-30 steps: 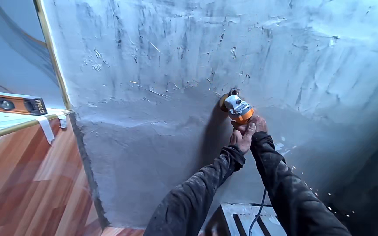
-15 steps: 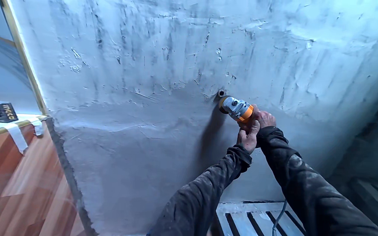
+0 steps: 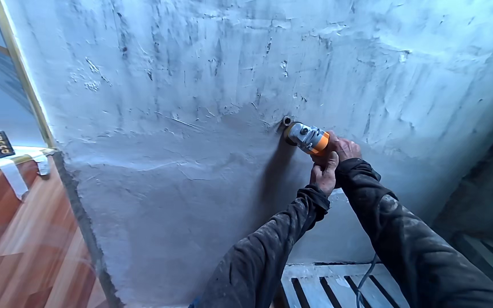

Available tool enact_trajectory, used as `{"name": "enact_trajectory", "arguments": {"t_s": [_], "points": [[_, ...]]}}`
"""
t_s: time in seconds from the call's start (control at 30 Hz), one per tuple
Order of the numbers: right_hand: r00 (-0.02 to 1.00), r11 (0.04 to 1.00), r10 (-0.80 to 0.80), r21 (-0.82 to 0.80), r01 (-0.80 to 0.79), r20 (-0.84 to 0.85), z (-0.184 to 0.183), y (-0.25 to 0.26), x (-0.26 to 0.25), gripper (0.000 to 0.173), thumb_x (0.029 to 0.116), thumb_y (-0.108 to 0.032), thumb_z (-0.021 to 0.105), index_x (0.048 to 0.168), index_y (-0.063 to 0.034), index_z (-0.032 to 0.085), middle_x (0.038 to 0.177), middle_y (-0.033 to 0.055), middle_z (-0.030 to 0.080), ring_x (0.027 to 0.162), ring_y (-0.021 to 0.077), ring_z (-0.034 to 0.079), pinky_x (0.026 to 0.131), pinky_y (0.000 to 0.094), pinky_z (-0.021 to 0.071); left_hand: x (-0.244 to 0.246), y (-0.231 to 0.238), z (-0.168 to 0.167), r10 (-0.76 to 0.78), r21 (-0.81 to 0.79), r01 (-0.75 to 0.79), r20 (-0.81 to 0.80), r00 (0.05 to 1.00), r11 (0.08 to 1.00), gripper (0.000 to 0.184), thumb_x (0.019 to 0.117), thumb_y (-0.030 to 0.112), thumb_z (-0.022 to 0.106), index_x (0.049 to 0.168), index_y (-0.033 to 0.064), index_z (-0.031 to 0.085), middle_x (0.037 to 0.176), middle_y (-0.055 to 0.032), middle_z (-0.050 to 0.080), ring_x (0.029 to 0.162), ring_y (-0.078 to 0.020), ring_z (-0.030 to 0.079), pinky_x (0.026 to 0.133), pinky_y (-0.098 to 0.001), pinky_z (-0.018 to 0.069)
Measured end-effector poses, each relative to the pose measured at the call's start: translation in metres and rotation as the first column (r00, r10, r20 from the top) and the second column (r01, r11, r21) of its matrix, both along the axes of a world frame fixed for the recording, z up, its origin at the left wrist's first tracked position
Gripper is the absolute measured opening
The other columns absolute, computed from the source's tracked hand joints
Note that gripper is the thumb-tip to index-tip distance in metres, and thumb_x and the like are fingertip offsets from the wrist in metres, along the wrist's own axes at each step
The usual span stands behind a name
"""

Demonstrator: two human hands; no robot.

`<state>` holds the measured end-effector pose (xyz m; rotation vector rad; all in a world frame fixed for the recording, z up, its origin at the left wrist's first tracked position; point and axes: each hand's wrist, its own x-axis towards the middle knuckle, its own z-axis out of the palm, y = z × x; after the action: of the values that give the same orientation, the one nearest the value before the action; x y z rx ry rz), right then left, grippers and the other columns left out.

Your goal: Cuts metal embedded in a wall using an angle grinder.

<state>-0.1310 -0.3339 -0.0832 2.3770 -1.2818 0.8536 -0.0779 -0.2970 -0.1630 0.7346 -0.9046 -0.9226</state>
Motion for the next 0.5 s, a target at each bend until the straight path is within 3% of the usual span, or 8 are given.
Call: {"name": "enact_trajectory", "arguments": {"t_s": [0.5], "points": [[0.999, 0.999, 0.042, 0.008, -0.041, -0.017, -0.0001, 0.0038, 0.0017, 0.067, 0.0849, -0.035, 0.081, 0.139, -0.0039, 0.054, 0.116, 0.0275, 0.07, 0.104, 0.0499, 0.068, 0.079, 0.0681, 0.0513, 0.0022, 0.0011, -0.0005, 0.018, -0.006, -0.018, -0.009, 1.0, 1.0, 0.051, 0.1091, 0.037, 0.049, 0.142, -0.0011, 0.049, 0.129, -0.0269, 0.059, 0.114, -0.034, 0.064, 0.091, -0.0515, 0.0579]]}}
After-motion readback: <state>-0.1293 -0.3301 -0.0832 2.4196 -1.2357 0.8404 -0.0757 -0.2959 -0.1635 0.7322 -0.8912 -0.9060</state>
